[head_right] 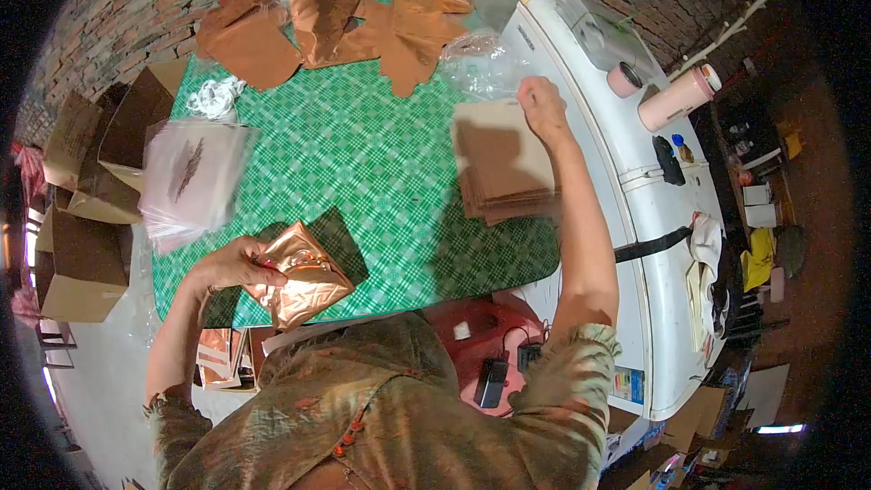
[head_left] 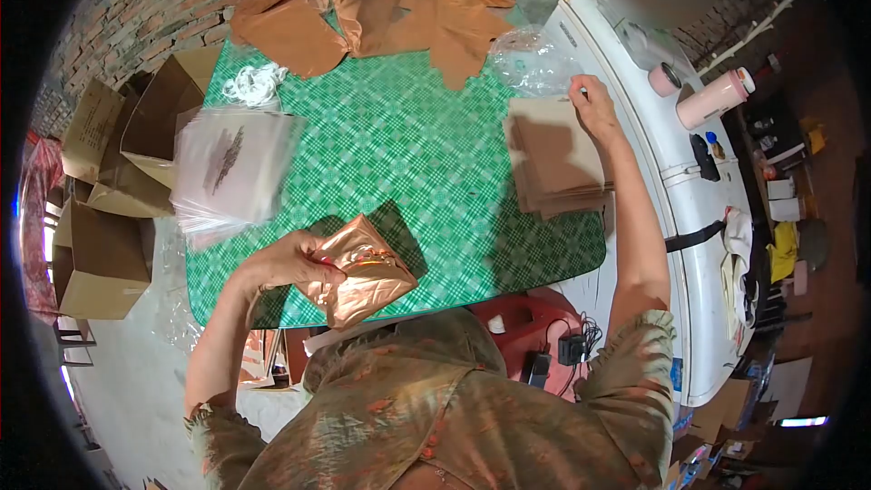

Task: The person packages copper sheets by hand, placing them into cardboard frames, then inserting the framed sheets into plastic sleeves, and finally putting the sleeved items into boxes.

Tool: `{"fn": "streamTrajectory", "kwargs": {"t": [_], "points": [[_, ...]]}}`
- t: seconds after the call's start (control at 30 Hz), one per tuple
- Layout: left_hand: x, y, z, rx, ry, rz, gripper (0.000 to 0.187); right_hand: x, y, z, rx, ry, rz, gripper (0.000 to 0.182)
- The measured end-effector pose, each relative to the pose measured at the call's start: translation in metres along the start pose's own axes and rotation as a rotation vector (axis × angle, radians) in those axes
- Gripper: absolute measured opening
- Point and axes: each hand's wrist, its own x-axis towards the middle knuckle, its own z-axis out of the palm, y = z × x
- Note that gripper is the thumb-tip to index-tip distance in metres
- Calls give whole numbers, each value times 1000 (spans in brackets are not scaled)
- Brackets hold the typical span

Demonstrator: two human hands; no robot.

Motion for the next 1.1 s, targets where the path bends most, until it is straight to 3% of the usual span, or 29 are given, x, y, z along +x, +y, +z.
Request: {"fn": "streamTrajectory", "kwargs": {"t": [0.17, 0.37, 0.43, 0.6, 0.67, 0.77, 0.87, 0.97, 1.1], "points": [[-2, 2, 2, -49, 17, -19, 23, 17, -50, -34, -138, -10, -47, 20], [-9, 5, 1, -120, 42, 14, 26, 38, -96, -40, 297, -172, 84, 17], [-16, -6, -3, -138, 69, 26, 29, 43, -131, -26, 338, -257, 128, 16], [-36, -40, -14, -197, 96, 0, 27, 12, -218, 60, 509, -323, -30, 15], [-56, -37, -11, -369, 118, 18, 25, -3, -240, 100, 558, -484, 93, 12], [-71, -50, -10, -509, 156, 41, 25, -18, -251, 141, 373, -549, -129, 12], [-82, -60, -8, -526, 194, 157, 23, -10, -281, 150, 90, -163, -377, 13], [-85, -69, -7, -545, 199, 172, 24, 35, -306, 168, 39, -357, -270, 12], [-80, -87, -8, -591, 191, 180, 27, 82, -350, 220, 204, -293, -364, 9]]}}
